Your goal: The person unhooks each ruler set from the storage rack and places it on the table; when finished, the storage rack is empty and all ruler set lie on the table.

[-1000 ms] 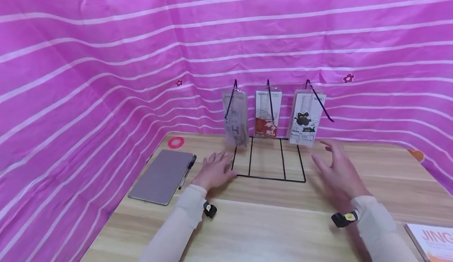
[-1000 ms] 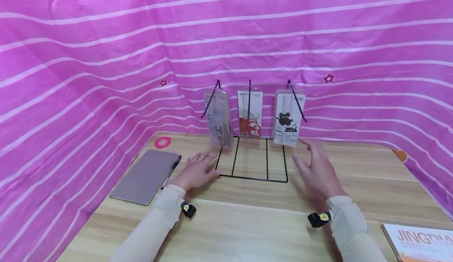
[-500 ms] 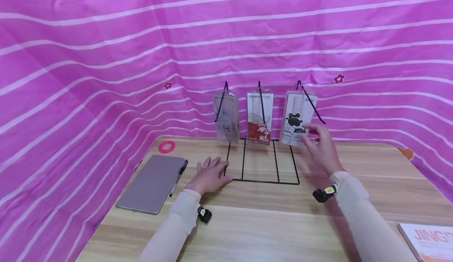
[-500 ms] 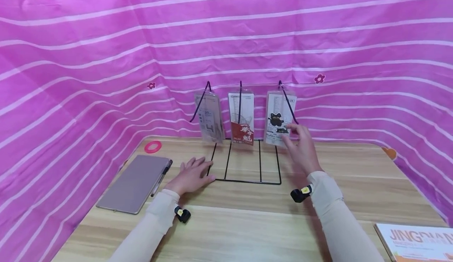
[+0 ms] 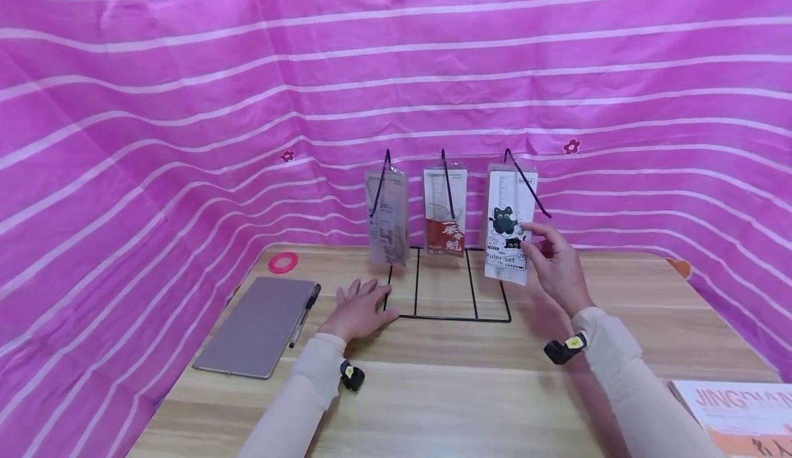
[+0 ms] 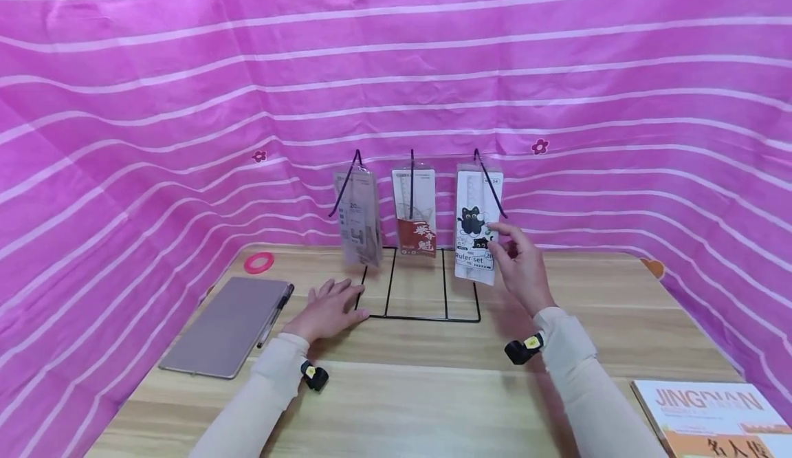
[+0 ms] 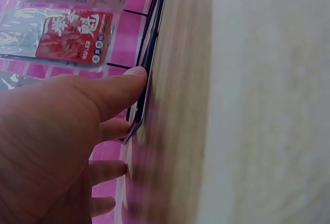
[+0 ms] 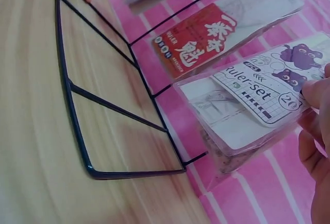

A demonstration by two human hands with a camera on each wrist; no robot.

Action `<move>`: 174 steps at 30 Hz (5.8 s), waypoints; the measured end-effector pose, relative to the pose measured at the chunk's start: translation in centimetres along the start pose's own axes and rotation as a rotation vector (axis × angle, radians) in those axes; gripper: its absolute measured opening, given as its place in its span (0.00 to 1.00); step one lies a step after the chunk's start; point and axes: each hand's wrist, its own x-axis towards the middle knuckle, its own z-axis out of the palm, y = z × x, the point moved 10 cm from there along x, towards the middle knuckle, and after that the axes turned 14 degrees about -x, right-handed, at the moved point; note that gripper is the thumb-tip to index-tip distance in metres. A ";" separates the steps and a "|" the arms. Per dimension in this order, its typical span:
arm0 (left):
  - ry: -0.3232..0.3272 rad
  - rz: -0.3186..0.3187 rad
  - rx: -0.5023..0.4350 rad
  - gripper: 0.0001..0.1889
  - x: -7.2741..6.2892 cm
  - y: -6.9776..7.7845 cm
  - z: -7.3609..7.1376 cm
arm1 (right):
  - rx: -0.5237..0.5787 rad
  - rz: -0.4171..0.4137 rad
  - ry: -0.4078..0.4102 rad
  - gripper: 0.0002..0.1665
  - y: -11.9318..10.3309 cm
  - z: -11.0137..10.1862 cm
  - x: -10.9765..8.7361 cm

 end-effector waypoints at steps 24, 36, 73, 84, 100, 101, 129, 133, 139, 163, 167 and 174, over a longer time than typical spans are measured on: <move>-0.039 0.017 0.025 0.37 0.4 0.5 -0.3 | 0.073 0.028 -0.109 0.24 -3.8 -10.5 -12.1; -0.049 0.007 0.019 0.37 0.1 0.4 -0.1 | -0.146 0.186 -0.271 0.22 6.8 -12.3 -8.2; -0.015 0.001 0.005 0.36 -0.3 0.7 0.0 | -0.117 0.046 -0.243 0.27 7.1 -3.4 -2.7; -0.041 0.001 -0.019 0.36 -0.7 1.4 2.3 | 0.103 0.088 -0.188 0.22 3.7 1.6 2.1; -0.026 0.011 -0.006 0.36 0.1 1.9 1.3 | 0.074 0.074 -0.091 0.25 0.7 -2.5 0.3; -0.026 0.008 -0.002 0.37 0.1 1.8 1.1 | 0.059 0.067 -0.104 0.25 0.4 -2.8 0.0; -0.023 -0.014 0.020 0.37 -0.1 0.5 -0.3 | -0.081 0.094 -0.201 0.27 -0.8 -11.7 -11.3; -0.020 -0.019 0.020 0.37 -0.1 0.4 -0.2 | -0.166 0.135 -0.282 0.29 2.4 -10.4 -9.8; -0.034 -0.023 0.020 0.37 -0.1 0.1 0.2 | -0.230 0.149 -0.441 0.33 6.0 -5.6 -7.0; -0.023 -0.006 0.015 0.37 -0.1 0.7 -0.2 | -0.392 0.083 -0.456 0.26 6.2 2.2 -3.3; -0.019 -0.013 0.007 0.37 -0.3 0.6 -0.1 | -0.161 0.003 -0.386 0.26 2.4 3.3 -2.7; -0.018 -0.004 0.025 0.37 -0.2 0.4 0.0 | 0.004 -0.116 -0.322 0.26 -3.4 6.8 0.1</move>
